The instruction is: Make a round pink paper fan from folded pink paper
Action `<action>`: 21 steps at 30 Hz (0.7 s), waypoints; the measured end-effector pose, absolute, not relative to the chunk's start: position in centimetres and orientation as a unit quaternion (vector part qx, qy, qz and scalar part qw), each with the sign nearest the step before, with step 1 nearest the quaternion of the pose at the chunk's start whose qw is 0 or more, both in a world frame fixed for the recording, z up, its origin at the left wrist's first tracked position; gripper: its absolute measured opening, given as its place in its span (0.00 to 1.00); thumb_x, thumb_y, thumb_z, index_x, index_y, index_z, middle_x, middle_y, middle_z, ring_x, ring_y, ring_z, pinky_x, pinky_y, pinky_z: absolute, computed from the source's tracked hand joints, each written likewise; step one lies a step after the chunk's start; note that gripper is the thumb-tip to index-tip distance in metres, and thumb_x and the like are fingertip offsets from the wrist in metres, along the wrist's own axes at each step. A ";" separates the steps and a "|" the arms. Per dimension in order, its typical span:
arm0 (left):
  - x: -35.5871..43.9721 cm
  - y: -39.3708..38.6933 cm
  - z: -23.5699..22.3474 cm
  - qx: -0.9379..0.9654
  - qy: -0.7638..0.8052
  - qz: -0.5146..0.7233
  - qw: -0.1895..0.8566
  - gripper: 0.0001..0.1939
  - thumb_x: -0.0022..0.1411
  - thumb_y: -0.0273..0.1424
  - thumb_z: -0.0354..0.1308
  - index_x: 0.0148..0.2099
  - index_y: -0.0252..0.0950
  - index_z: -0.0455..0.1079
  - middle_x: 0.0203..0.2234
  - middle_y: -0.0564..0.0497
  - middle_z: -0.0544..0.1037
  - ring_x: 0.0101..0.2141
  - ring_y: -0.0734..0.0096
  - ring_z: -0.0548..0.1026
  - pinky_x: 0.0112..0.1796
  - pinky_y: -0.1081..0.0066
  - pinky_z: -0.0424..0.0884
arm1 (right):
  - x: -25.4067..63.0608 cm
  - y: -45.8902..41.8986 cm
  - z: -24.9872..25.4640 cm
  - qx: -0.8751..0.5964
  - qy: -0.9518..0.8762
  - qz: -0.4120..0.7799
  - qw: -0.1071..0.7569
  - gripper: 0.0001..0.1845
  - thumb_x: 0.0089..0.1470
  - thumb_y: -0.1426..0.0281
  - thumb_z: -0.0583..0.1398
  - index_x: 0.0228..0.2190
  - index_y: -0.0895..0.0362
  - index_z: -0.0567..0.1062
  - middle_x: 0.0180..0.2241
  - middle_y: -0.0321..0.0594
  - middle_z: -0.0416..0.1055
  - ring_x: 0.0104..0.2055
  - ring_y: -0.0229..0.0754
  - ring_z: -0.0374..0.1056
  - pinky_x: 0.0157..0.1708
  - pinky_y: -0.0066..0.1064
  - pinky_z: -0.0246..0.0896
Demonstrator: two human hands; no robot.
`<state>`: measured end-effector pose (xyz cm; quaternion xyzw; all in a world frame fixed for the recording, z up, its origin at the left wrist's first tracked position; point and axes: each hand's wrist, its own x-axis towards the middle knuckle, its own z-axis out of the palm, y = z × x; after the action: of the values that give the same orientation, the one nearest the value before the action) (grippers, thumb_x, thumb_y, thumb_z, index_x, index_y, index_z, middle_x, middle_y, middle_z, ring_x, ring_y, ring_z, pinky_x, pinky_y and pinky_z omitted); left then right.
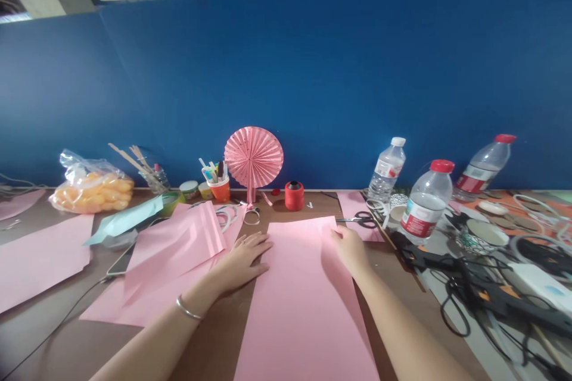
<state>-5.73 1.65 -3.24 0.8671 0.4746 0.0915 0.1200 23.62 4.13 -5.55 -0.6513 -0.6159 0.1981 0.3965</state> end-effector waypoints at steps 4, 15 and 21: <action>-5.4 1.3 -3.1 0.866 0.475 0.089 0.130 0.26 0.56 0.41 0.51 0.57 0.47 0.56 0.58 0.51 0.57 0.58 0.59 0.50 0.56 0.54 0.44 | 23.7 4.2 -5.7 -0.659 -0.616 0.181 0.392 0.14 0.46 0.61 0.50 0.16 0.55 0.60 0.15 0.33 0.56 0.20 0.40 0.55 0.21 0.29 0.45; -5.4 1.3 -3.4 0.865 0.478 0.087 0.125 0.27 0.56 0.40 0.51 0.58 0.45 0.55 0.58 0.50 0.55 0.58 0.59 0.49 0.56 0.54 0.42 | 23.7 4.0 -5.6 -0.629 -0.632 0.177 0.416 0.18 0.51 0.58 0.49 0.18 0.56 0.64 0.18 0.35 0.61 0.23 0.41 0.59 0.23 0.28 0.49; -5.6 1.2 -3.0 0.866 0.473 0.094 0.132 0.27 0.56 0.39 0.51 0.58 0.46 0.55 0.58 0.50 0.56 0.58 0.58 0.50 0.56 0.54 0.43 | 24.3 4.1 -4.9 -0.601 -0.614 0.201 0.470 0.19 0.50 0.56 0.50 0.24 0.58 0.72 0.25 0.40 0.71 0.30 0.46 0.65 0.28 0.30 0.55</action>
<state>-5.57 1.16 -3.03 0.8659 0.4735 0.0938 0.1316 24.35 4.07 -4.92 -0.6014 -0.6142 0.2009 0.4699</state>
